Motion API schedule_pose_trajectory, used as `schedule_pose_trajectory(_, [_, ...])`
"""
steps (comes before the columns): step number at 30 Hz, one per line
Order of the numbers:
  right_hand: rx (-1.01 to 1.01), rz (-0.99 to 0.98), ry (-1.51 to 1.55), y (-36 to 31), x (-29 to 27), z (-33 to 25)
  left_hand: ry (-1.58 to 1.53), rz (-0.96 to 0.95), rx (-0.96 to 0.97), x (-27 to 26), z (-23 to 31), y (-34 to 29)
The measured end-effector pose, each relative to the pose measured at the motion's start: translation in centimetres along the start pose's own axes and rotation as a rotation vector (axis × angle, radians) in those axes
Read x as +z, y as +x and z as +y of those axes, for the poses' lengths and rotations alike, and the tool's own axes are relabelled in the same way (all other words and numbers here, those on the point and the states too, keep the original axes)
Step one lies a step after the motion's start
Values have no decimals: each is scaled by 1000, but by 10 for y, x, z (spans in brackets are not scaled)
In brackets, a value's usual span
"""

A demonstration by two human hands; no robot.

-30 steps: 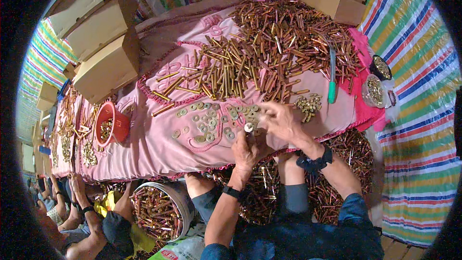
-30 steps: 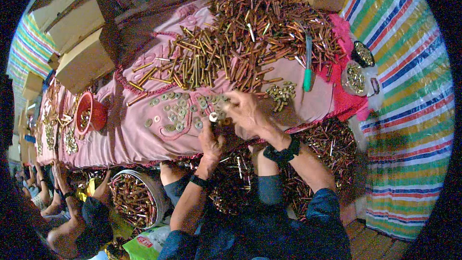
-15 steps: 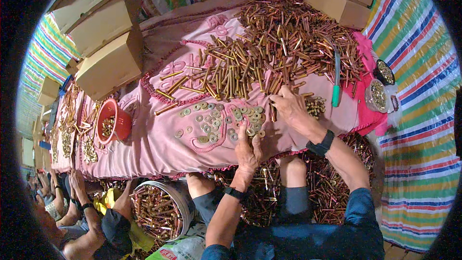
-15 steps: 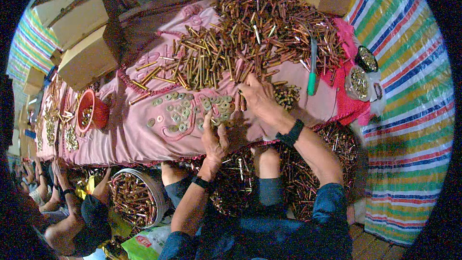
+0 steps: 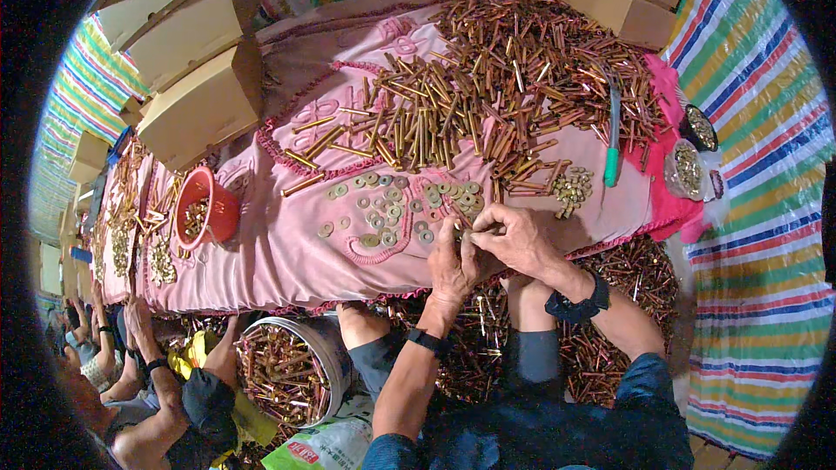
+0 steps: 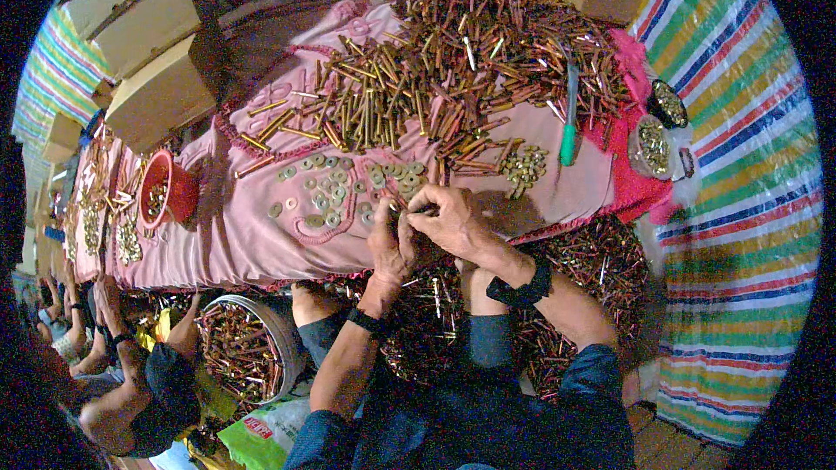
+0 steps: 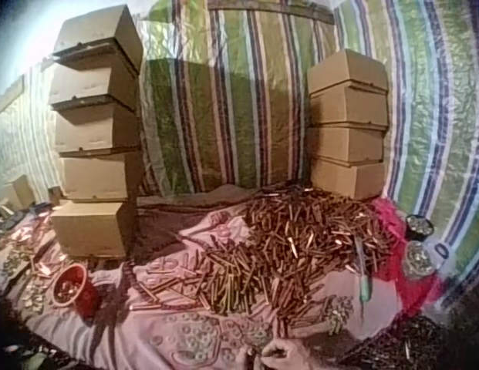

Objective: The recorder sorts metal washers and wooden components on a floor-based workspace.

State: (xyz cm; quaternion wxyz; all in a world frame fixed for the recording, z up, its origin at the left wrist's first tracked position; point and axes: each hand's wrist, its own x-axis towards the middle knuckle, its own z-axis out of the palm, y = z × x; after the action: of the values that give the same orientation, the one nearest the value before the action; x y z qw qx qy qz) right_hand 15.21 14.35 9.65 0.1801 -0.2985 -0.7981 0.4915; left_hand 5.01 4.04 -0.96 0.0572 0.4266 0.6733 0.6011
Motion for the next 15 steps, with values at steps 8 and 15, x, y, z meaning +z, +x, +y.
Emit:
schedule_pose_trajectory(8, [-152,121,305,7,1,-5,69,-62,65,0,7,-2])
schedule_pose_trajectory(15, [-355,81,-156,-6,2,-21,89,-83,152,-3,0,-1])
